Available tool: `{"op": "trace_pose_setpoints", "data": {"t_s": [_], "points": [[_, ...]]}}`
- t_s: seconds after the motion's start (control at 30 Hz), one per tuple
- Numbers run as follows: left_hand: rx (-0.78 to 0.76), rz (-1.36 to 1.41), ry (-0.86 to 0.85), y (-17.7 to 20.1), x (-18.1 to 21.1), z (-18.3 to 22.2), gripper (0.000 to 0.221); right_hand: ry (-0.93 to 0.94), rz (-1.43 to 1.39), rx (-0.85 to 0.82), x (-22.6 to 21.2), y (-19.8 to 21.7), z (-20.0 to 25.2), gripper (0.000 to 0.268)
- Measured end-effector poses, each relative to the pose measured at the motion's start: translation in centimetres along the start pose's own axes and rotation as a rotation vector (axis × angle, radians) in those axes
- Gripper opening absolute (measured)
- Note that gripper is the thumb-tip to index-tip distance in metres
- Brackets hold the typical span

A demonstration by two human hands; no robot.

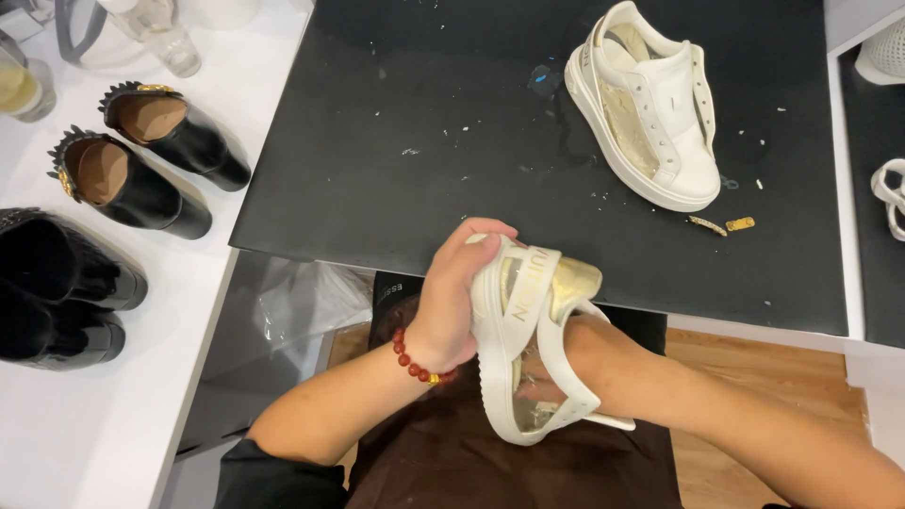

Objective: Inspecting white sneakers and removing their insoles and small accessories.

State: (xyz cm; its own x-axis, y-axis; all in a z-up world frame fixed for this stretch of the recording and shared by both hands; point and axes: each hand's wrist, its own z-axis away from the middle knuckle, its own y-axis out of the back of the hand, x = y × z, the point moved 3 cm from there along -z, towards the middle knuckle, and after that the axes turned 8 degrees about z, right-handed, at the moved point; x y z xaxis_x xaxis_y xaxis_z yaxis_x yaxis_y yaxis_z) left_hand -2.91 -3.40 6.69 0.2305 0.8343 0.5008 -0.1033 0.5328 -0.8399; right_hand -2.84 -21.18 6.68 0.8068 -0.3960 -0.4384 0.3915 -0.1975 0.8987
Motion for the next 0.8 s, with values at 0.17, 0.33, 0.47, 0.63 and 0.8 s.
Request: {"op": "trace_pose_setpoints", "data": {"t_s": [0.17,0.33,0.47,0.63,0.8], "points": [[-0.025,-0.107,-0.058,-1.4,0.1,0.5,0.024,0.207,-0.004,0.011,-0.5,1.2,-1.3,0.02],[-0.159,-0.044,-0.144,-1.0,3.6,-0.8,0.028,0.142,-0.003,-0.015,-0.8,5.8,-1.3,0.017],[-0.234,0.193,-0.336,2.0,9.0,-4.3,0.044,0.037,-0.271,0.381,1.0,12.0,0.1,0.018],[-0.101,0.404,-0.335,5.2,11.3,-10.4,0.053,-0.017,-0.492,0.567,4.1,7.2,-3.1,0.09],[-0.014,0.339,-0.286,6.6,9.8,-16.5,0.051,-0.366,-0.404,0.586,3.5,4.1,-5.2,0.108]]}}
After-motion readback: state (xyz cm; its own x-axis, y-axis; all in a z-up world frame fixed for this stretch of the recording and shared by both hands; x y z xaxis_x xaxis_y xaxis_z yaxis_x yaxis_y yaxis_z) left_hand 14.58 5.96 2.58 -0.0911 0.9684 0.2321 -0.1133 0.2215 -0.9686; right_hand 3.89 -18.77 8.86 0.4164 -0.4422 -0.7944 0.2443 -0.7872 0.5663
